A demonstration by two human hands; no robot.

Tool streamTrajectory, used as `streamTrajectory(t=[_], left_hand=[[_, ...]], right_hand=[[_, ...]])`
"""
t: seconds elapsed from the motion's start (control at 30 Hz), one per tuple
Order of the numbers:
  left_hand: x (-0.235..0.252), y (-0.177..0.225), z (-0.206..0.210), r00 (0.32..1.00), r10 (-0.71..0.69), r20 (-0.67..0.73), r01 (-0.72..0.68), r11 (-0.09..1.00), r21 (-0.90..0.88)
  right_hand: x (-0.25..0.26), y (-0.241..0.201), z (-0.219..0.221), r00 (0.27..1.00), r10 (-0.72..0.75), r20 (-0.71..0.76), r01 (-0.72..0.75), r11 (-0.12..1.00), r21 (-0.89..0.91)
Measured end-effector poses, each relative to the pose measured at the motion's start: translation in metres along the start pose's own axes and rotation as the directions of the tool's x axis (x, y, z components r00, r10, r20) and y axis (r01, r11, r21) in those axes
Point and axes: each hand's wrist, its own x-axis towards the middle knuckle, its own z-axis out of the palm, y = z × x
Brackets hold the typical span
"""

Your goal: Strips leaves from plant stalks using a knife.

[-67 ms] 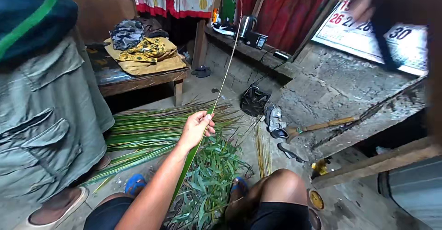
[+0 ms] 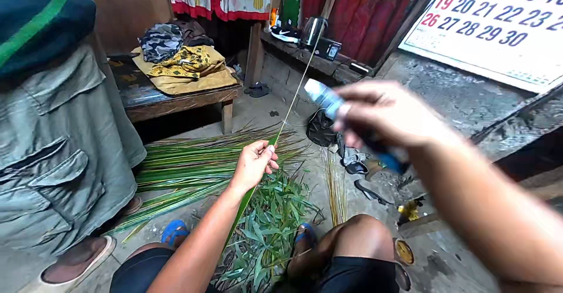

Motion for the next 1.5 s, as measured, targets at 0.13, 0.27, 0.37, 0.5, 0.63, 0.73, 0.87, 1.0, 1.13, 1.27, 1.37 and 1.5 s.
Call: streamTrajectory(t=[0.13, 0.27, 0.37, 0.5, 0.63, 0.73, 0.87, 1.0, 1.13, 1.27, 1.37, 1.5], left_hand=[[-0.008, 0.003, 0.01, 0.999, 0.036, 0.026, -0.037, 0.999, 0.034], [-0.011, -0.001, 0.018, 0.993, 0.078, 0.092, -0.08, 0.997, 0.017], [-0.01, -0.013, 0.02, 0.985, 0.055, 0.165, -0.056, 0.998, -0.001], [-0.007, -0.02, 0.026, 0.983, 0.168, 0.08, -0.174, 0.981, 0.085], [0.001, -0.032, 0.03, 0.915, 0.404, -0.014, -0.366, 0.842, 0.396], [0.003, -0.039, 0.04, 0.859, 0.513, 0.012, -0.432, 0.71, 0.556], [0.001, -0.041, 0.049, 0.807, 0.582, 0.099, -0.518, 0.616, 0.594], [0.001, -0.036, 0.047, 0.797, 0.58, 0.167, -0.543, 0.567, 0.619], [-0.004, -0.032, 0.046, 0.785, 0.586, 0.201, -0.553, 0.516, 0.654], [-0.009, -0.03, 0.044, 0.786, 0.585, 0.2, -0.548, 0.508, 0.665], [-0.011, -0.031, 0.043, 0.785, 0.586, 0.2, -0.537, 0.483, 0.692], [-0.011, -0.034, 0.044, 0.786, 0.589, 0.188, -0.51, 0.446, 0.735]], right_hand=[[0.003, 0.089, 0.079, 0.976, 0.164, 0.141, -0.204, 0.915, 0.348], [0.022, 0.091, 0.078, 0.988, 0.139, 0.069, -0.155, 0.873, 0.463], [0.046, 0.077, 0.041, 0.992, 0.106, -0.067, -0.065, 0.892, 0.447], [0.048, 0.071, 0.008, 0.984, 0.133, -0.116, -0.07, 0.897, 0.436], [-0.003, 0.097, 0.044, 0.98, 0.197, 0.04, -0.198, 0.906, 0.374], [-0.032, 0.118, 0.076, 0.974, 0.194, 0.117, -0.227, 0.86, 0.457], [-0.038, 0.136, 0.092, 0.982, 0.183, 0.037, -0.172, 0.81, 0.56], [-0.039, 0.146, 0.09, 0.993, 0.109, 0.039, -0.11, 0.793, 0.599], [-0.041, 0.153, 0.085, 0.999, 0.036, 0.019, -0.04, 0.796, 0.604], [-0.039, 0.159, 0.076, 0.998, 0.051, -0.033, -0.021, 0.798, 0.602], [-0.037, 0.159, 0.069, 0.994, 0.096, -0.046, -0.049, 0.795, 0.605], [-0.033, 0.158, 0.063, 0.985, 0.137, -0.105, -0.05, 0.807, 0.588]])
